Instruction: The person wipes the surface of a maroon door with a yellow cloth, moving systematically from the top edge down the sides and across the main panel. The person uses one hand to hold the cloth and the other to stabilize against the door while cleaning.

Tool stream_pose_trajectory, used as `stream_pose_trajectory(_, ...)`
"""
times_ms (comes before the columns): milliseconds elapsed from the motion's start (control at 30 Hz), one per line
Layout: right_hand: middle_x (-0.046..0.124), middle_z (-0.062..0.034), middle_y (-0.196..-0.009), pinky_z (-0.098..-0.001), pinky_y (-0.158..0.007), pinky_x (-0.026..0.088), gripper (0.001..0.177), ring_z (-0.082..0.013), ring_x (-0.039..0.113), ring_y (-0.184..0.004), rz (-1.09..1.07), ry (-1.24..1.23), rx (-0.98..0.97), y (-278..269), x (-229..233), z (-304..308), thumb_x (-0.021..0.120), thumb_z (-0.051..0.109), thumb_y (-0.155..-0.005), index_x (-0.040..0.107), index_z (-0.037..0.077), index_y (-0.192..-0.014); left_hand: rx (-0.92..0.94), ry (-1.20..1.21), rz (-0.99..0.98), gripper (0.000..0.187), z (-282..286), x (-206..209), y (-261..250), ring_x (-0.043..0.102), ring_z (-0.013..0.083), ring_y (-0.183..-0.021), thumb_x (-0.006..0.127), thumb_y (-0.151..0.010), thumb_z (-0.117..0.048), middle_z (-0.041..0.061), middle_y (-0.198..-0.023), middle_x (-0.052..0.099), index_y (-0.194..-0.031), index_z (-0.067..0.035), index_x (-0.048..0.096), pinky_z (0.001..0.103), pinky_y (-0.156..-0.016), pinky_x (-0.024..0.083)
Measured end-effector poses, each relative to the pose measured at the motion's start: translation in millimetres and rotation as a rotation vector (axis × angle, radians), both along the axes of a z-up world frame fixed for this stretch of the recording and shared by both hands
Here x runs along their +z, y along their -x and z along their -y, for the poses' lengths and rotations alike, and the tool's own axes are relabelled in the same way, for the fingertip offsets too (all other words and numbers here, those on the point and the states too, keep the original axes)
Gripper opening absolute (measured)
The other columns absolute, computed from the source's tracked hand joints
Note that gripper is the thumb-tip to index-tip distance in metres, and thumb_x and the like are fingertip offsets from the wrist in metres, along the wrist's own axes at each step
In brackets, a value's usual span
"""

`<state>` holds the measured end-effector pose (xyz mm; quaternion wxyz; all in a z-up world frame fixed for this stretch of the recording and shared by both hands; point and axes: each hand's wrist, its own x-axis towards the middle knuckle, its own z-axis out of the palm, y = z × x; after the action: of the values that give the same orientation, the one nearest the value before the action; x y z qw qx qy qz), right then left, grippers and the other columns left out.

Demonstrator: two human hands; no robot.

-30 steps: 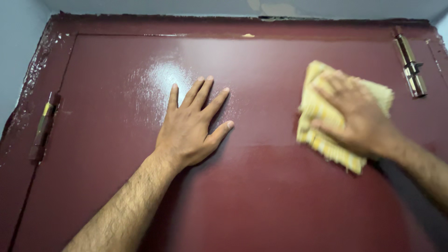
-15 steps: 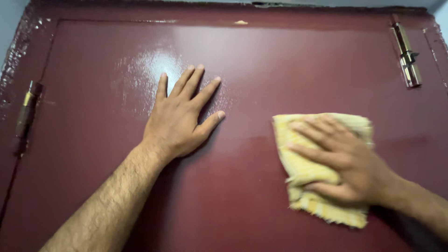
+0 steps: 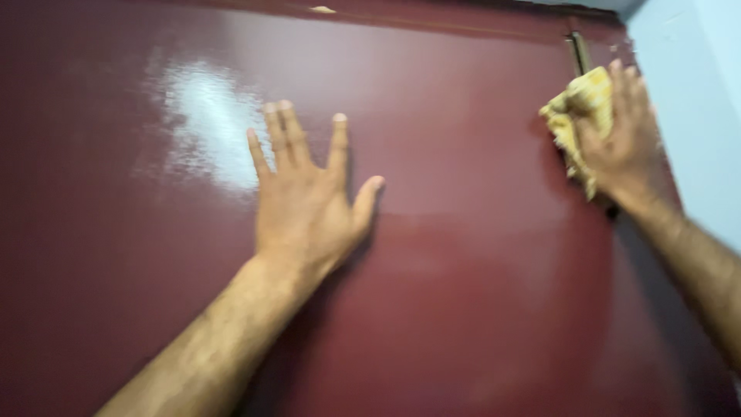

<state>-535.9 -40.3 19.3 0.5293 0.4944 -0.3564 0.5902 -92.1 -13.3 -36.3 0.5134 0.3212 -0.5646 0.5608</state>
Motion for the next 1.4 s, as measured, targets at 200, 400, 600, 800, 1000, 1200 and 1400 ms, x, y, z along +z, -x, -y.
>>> stream_pose_trajectory(200,0.017,-0.0337,-0.172,-0.0635,-0.127,0.014,0.077,-0.0489,0.015,-0.162,0.106,-0.008,-0.019,5.7,-108.4,-5.6,0.055,0.024,-0.105,0.020,0.001,-0.170,0.007,0.009,0.023,0.081,6.1,-2.1,0.7,0.008,0.0586,-0.147,0.032,-0.101,-0.062,0.051,-0.152,0.018,-0.158,-0.004,0.033,0.071,-0.116,0.004)
stream_pose_trajectory(400,0.021,-0.0290,-0.175,-0.0520,-0.136,0.025,0.069,-0.0455,0.021,-0.165,0.045,0.128,0.002,56.7,-90.1,2.0,0.048,0.016,-0.110,0.019,0.000,-0.170,-0.006,-0.004,0.025,0.082,7.0,-1.5,-0.9,0.009,0.0578,-0.148,0.032,-0.102,-0.064,0.050,-0.153,0.018,-0.158,-0.004,0.033,0.071,-0.117,0.004)
stream_pose_trajectory(600,0.024,-0.0341,-0.174,-0.0515,-0.138,0.023,0.064,-0.0469,0.020,-0.163,-0.092,0.169,-0.048,87.7,40.2,17.0,0.047,0.020,-0.117,0.022,-0.007,-0.170,0.003,0.027,0.028,0.083,7.5,-1.0,-1.8,0.011,0.0552,-0.148,0.031,-0.101,-0.067,0.048,-0.153,0.019,-0.158,-0.007,0.034,0.070,-0.116,0.003)
stream_pose_trajectory(800,0.029,-0.0356,-0.167,-0.0554,-0.128,0.018,0.071,-0.0475,0.024,-0.157,-0.115,-0.025,0.015,79.8,71.8,15.2,0.026,0.045,-0.120,0.023,-0.011,-0.164,0.017,0.108,0.518,0.075,-3.1,3.5,16.3,0.019,0.0320,-0.157,0.032,-0.103,-0.067,0.018,-0.168,0.028,-0.161,-0.020,0.038,0.059,-0.127,0.007)
stream_pose_trajectory(1000,0.042,-0.0363,-0.159,-0.0512,-0.126,0.030,0.069,-0.0501,0.040,-0.149,-0.102,-0.082,-0.014,43.4,-16.1,-12.6,0.029,0.043,-0.114,0.038,-0.010,-0.157,-0.071,-0.016,0.671,0.084,-5.7,-1.8,82.1,0.021,0.0308,-0.151,0.037,-0.093,-0.077,0.016,-0.161,0.031,-0.154,-0.019,0.040,0.057,-0.122,0.008)
stream_pose_trajectory(1200,0.038,-0.0371,-0.160,-0.0504,-0.127,0.023,0.073,-0.0481,0.032,-0.153,-0.079,-0.081,0.012,25.5,-125.4,-17.7,0.038,0.041,-0.113,0.032,-0.017,-0.157,-0.025,-0.044,0.587,0.084,-4.4,0.4,98.9,0.021,0.0300,-0.152,0.038,-0.090,-0.078,0.014,-0.162,0.033,-0.153,-0.022,0.042,0.058,-0.120,0.007)
stream_pose_trajectory(1400,0.038,-0.0335,-0.160,-0.0490,-0.126,0.023,0.075,-0.0453,0.033,-0.152,0.126,-0.079,0.053,19.9,-73.7,-11.7,0.041,0.047,-0.112,0.034,-0.014,-0.156,-0.087,0.015,0.574,0.069,1.3,-1.8,97.4,0.029,0.0292,-0.148,0.046,-0.094,-0.062,0.015,-0.157,0.040,-0.146,-0.018,0.051,0.057,-0.120,0.013)
